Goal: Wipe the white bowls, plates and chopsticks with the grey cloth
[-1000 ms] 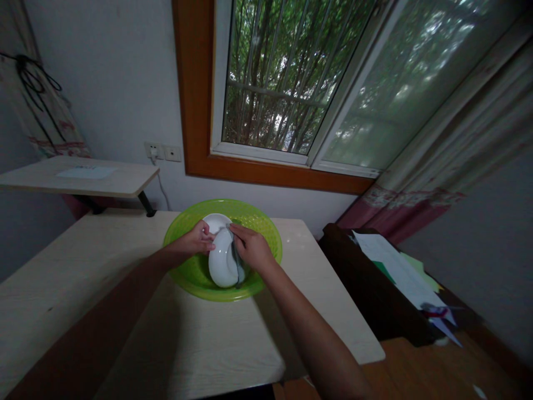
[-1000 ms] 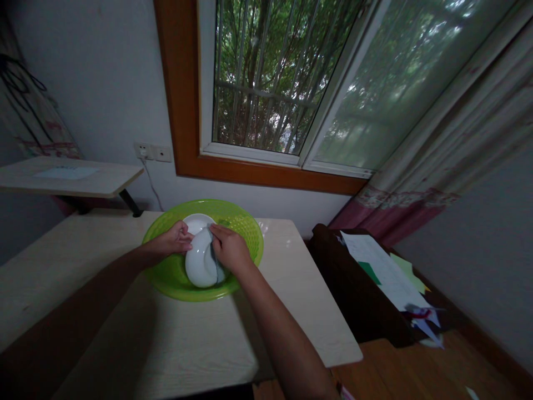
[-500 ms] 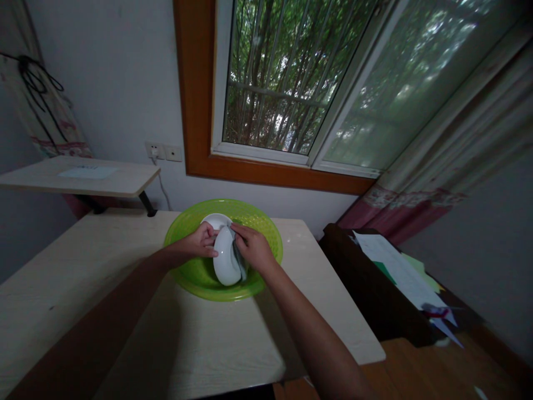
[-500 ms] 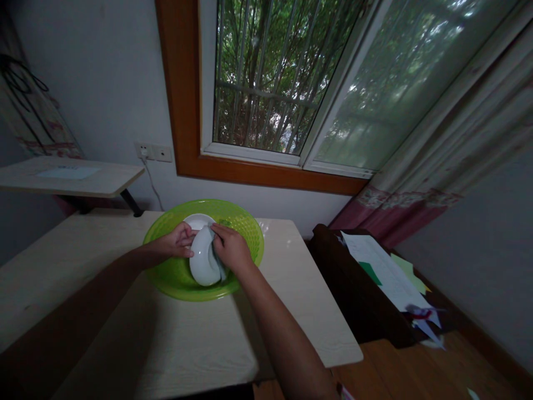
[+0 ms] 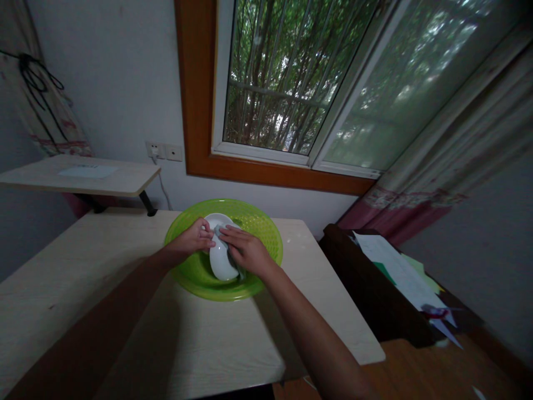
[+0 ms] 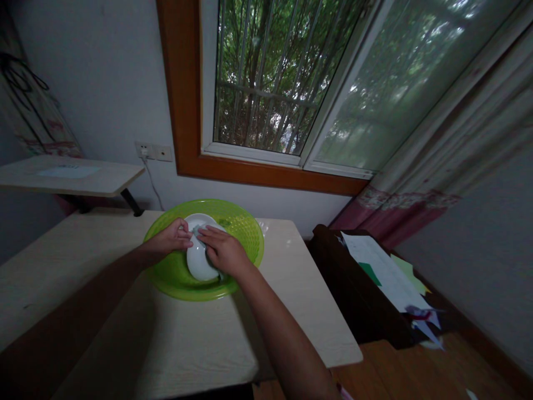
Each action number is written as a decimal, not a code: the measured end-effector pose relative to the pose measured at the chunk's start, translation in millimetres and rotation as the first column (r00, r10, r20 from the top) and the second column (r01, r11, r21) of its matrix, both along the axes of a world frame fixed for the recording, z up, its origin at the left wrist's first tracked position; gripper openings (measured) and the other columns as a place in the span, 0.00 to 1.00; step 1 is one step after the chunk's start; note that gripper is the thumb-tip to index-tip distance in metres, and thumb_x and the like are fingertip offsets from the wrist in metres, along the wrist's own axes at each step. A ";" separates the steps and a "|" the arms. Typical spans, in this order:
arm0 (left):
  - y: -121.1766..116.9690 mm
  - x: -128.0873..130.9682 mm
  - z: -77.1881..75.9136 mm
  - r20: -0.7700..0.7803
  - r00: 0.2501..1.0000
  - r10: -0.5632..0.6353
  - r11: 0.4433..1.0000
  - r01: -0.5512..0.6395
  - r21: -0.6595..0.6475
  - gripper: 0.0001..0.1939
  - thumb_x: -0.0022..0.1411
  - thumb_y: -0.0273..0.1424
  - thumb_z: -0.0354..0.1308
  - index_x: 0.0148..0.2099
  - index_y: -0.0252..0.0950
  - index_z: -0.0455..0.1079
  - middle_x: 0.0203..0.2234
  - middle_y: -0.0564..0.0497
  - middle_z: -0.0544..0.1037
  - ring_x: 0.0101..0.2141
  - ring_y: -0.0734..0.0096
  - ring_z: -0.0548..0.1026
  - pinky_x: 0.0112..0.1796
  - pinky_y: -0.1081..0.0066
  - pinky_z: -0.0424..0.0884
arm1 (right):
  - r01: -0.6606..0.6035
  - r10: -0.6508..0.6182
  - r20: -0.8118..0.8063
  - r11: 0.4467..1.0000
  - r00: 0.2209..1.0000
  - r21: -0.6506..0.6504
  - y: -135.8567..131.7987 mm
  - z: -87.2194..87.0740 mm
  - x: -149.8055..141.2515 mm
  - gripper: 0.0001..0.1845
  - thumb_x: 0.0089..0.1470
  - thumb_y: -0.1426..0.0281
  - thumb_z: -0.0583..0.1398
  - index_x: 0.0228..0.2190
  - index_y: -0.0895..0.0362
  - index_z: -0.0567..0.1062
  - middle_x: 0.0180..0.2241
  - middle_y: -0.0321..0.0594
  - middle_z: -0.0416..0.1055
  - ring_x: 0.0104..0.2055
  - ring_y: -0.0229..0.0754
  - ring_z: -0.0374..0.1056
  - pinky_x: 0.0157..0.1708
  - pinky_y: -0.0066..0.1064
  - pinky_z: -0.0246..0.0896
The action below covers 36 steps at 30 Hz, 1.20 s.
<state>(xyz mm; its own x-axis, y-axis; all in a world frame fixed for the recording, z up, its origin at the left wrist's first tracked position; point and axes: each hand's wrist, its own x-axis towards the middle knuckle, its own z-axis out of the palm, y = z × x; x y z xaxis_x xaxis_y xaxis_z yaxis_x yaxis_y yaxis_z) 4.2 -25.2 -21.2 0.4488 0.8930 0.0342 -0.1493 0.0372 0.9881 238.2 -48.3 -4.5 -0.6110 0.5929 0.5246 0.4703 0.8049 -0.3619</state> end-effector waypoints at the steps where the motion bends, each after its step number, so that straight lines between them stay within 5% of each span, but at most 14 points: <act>1: -0.1 -0.2 -0.2 -0.012 1.000 0.008 1.000 -0.008 0.006 0.28 0.50 0.32 0.73 0.41 0.39 0.54 0.29 0.55 0.77 0.30 0.73 0.77 0.33 0.73 0.71 | -0.037 0.037 0.021 0.999 0.999 0.010 -0.7 0.3 -0.3 0.25 0.60 0.77 0.55 0.57 0.52 0.73 0.61 0.38 0.68 0.67 0.43 0.59 0.66 0.43 0.56; 5: -1.4 -0.9 0.3 -0.027 1.000 0.011 1.000 -0.011 0.020 0.26 0.51 0.33 0.72 0.40 0.39 0.55 0.29 0.56 0.77 0.30 0.73 0.77 0.33 0.73 0.71 | -0.057 0.057 0.045 0.998 0.997 0.013 0.8 -0.7 0.2 0.27 0.59 0.78 0.55 0.58 0.49 0.72 0.61 0.35 0.68 0.68 0.42 0.57 0.67 0.44 0.55; 15: -7.1 0.2 9.9 -0.049 0.999 0.005 1.000 -0.004 0.029 0.24 0.50 0.33 0.72 0.36 0.38 0.56 0.31 0.55 0.76 0.31 0.73 0.75 0.32 0.74 0.70 | 0.390 -0.394 -0.014 0.913 0.919 -0.117 16.8 -10.6 6.8 0.27 0.58 0.78 0.56 0.57 0.51 0.72 0.57 0.42 0.72 0.57 0.47 0.71 0.60 0.41 0.65; 18: -5.9 -0.6 7.2 -0.045 0.999 -0.001 1.000 0.003 0.029 0.24 0.50 0.33 0.72 0.37 0.38 0.57 0.32 0.54 0.76 0.31 0.73 0.75 0.33 0.73 0.70 | 0.354 -0.357 -0.024 0.931 0.934 -0.094 14.5 -8.8 6.1 0.27 0.58 0.78 0.56 0.58 0.53 0.72 0.58 0.42 0.72 0.58 0.46 0.70 0.61 0.40 0.63; 22: -4.2 -0.3 4.1 -0.026 1.000 0.000 0.999 0.001 0.039 0.23 0.51 0.33 0.72 0.37 0.38 0.58 0.31 0.55 0.75 0.32 0.73 0.75 0.33 0.73 0.69 | 0.133 -0.135 -0.029 0.990 0.990 -0.041 7.2 -4.5 3.6 0.28 0.58 0.79 0.55 0.58 0.52 0.72 0.61 0.41 0.68 0.63 0.43 0.64 0.65 0.42 0.58; 27: -4.9 1.8 6.3 -0.038 0.999 0.030 0.997 -0.027 0.079 0.21 0.51 0.33 0.71 0.36 0.38 0.59 0.29 0.57 0.73 0.30 0.75 0.73 0.33 0.74 0.68 | -0.037 0.037 0.011 0.999 0.999 -0.011 1.3 -1.1 1.2 0.30 0.57 0.80 0.55 0.58 0.48 0.72 0.62 0.37 0.67 0.67 0.43 0.58 0.66 0.47 0.56; 36: -5.1 -0.5 5.5 -0.013 0.998 -0.065 0.998 0.065 0.027 0.28 0.47 0.30 0.74 0.42 0.39 0.58 0.40 0.50 0.76 0.39 0.68 0.77 0.40 0.69 0.72 | 0.263 -0.270 -0.088 0.961 0.959 -0.084 9.8 -7.2 2.2 0.26 0.59 0.76 0.56 0.58 0.53 0.72 0.59 0.42 0.70 0.61 0.44 0.67 0.64 0.41 0.60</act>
<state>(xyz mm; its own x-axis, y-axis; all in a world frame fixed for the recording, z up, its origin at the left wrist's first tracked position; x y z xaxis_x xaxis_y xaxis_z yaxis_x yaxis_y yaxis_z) 3.7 -30.3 -15.7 0.5063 0.8608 0.0524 -0.1357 0.0195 0.9906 240.4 -38.5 -11.7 -0.3732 0.7652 0.5246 0.6240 0.6255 -0.4684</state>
